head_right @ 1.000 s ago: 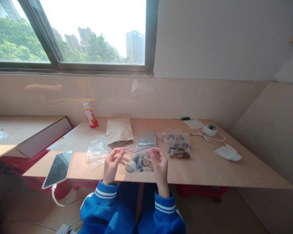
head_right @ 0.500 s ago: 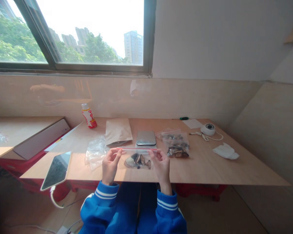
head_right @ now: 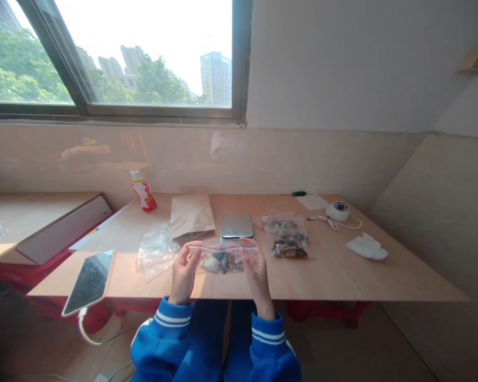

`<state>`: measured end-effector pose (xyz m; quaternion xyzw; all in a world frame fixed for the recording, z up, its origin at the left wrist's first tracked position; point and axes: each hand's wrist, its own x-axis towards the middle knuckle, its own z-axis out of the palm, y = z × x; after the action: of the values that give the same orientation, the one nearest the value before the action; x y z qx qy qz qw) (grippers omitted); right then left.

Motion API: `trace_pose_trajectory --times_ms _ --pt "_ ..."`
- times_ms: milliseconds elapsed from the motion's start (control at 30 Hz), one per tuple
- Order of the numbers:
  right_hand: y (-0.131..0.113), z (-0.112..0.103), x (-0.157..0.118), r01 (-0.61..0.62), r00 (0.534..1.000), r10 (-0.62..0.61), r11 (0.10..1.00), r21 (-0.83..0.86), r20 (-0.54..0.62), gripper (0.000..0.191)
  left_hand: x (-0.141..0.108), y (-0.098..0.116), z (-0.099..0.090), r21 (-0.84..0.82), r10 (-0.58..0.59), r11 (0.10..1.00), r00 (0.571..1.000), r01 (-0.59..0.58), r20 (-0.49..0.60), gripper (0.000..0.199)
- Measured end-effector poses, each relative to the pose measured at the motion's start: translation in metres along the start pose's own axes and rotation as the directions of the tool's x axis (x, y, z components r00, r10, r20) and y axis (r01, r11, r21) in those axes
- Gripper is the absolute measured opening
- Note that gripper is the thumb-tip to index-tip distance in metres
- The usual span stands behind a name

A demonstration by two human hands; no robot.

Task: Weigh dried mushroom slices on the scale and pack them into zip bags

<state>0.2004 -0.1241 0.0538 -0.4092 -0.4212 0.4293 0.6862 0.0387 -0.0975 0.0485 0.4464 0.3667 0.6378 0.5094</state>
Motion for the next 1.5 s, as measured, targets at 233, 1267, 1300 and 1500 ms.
trace_pose_trajectory --times_ms 233,1267,1300,1500 --pt "0.005 -0.006 0.002 -0.042 0.997 0.031 0.983 -0.177 -0.068 0.031 -0.001 0.011 -0.005 0.122 0.015 0.992 0.999 -0.019 0.037 0.029" --pt "-0.008 -0.005 -0.007 -0.074 0.984 0.081 0.996 -0.045 0.157 0.03 -0.007 0.015 0.001 0.127 0.122 0.982 0.981 -0.141 0.148 0.021" --pt "-0.009 -0.004 -0.007 -0.068 0.983 0.079 0.995 -0.071 0.164 0.026 -0.006 0.015 0.001 0.131 0.109 0.983 0.983 -0.128 0.145 0.021" --pt "-0.01 0.0 -0.004 -0.032 0.992 0.054 0.982 -0.184 0.117 0.028 -0.004 0.013 -0.006 0.184 0.146 0.968 0.981 -0.168 0.128 0.018"
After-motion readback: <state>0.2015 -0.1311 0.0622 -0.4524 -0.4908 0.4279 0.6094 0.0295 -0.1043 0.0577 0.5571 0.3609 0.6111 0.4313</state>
